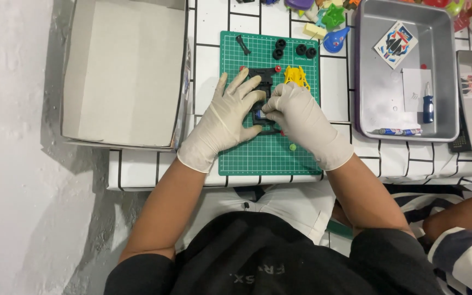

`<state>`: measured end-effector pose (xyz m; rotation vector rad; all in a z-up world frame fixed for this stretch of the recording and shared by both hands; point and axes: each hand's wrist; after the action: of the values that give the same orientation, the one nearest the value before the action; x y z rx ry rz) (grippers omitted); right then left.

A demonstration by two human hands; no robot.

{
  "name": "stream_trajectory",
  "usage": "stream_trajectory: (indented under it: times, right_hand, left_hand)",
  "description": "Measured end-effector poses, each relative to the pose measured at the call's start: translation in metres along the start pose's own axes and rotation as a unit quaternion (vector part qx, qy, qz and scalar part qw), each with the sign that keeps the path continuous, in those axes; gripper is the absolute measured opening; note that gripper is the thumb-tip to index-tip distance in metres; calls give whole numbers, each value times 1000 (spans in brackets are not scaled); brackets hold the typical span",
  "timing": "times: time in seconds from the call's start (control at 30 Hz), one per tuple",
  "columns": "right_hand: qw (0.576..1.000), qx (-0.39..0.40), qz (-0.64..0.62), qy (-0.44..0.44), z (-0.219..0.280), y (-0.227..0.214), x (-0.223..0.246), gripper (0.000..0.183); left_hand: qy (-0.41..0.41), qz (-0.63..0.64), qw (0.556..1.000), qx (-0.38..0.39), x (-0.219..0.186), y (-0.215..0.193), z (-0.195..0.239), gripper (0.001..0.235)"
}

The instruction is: Assembling a plastic toy car model and placing it into its packaging box.

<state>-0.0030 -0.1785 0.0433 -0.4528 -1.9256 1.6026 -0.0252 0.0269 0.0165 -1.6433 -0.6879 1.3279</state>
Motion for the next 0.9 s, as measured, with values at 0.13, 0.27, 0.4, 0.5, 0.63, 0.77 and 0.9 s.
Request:
stream_trajectory:
  times: [0.13, 0.27, 0.4, 0.5, 0.63, 0.77, 0.9]
  right_hand:
    - [1000, -3, 5, 8, 3, -13, 6, 7]
    - [993, -64, -83, 57, 29, -46, 18, 24]
    - [960, -170, -173, 140, 81, -44, 22, 26]
    - [949, -181, -179, 185, 103, -25, 36, 26]
    - [927, -212, -209, 227, 124, 13, 34, 24]
    - [925, -229, -193, 233, 122, 24, 35, 22]
    - [959, -172, -93, 203, 118, 35, 36, 27]
  left_hand:
    - [3, -2, 1000, -1, -2, -1, -1, 63]
    - [16, 4, 1000, -15, -3, -1, -1, 53]
    - [45, 7, 996, -74, -5, -3, 5, 42]
    - [77, -38, 988, -125, 0, 10, 10, 35]
    - [78, -50, 983, -157, -1, 17, 9, 30]
    - [93, -17, 977, -190, 0, 22, 10, 36]
    - [81, -18, 975, -207, -5, 26, 19, 49]
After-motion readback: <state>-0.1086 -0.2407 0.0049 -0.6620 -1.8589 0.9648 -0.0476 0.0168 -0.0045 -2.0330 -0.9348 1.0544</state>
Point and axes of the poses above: each hand's wrist, its own z-axis away from the middle knuckle, its own y-axis out of the palm, x = y × z, and after that the axes turned 13 degrees about -y, right-handed
